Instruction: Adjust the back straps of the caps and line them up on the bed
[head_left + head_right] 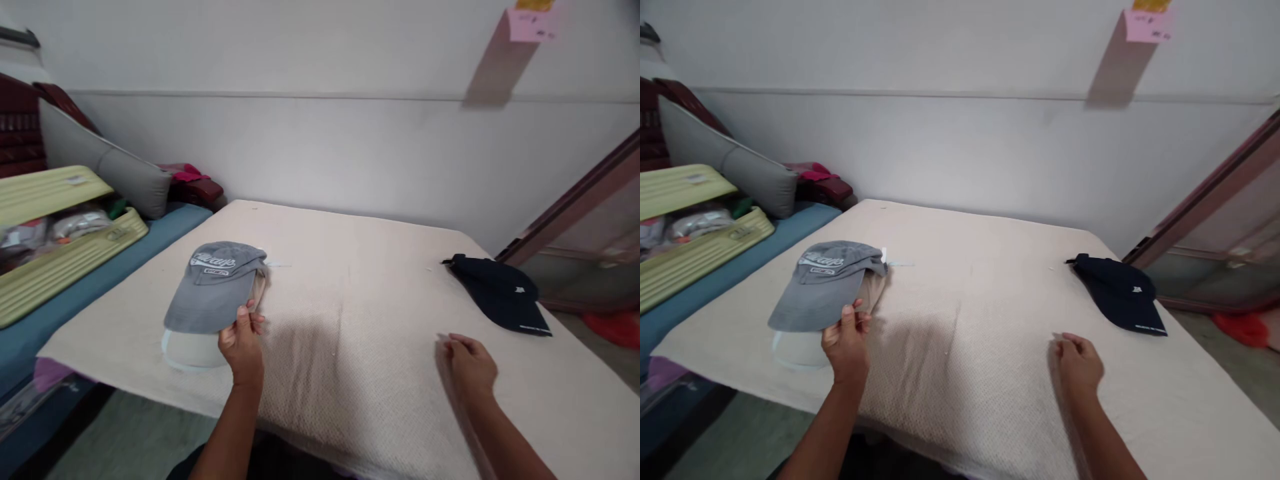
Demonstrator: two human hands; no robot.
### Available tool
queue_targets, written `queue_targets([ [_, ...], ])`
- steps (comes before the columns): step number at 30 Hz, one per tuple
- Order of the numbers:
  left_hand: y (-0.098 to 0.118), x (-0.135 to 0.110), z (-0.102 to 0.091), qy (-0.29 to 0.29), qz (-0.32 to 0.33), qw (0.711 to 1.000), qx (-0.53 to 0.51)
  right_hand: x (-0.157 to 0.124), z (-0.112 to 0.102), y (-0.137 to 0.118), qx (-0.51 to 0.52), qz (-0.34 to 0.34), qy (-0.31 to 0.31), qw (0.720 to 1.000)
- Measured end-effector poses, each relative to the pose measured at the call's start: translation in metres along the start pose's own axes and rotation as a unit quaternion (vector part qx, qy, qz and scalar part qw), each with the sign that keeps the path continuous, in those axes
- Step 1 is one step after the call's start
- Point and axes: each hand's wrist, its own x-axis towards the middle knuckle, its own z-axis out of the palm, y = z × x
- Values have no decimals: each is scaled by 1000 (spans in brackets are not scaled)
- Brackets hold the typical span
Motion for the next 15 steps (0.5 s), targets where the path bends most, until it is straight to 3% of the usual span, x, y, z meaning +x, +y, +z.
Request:
queue_targets([
  [2,-1,-10,4,-40,17,998,42,-24,10,-14,117,57,-62,990],
  [3,-2,-16,6,-65,29,995,71,-40,16,-22,200,93,-112,969],
  [6,-7,-39,9,-147,49,978,142,-91,33,-48,315,129,-293,893],
  [9,-14,-66,10,-222,4,964,148,-134,43,-66,371,131,-432,811],
  [12,-23,-91,10,-274,-72,948,144,-148,41,-74,399,121,-515,749],
  [15,-31,-109,10,-305,-114,932,163,-139,36,-70,445,120,-531,711],
])
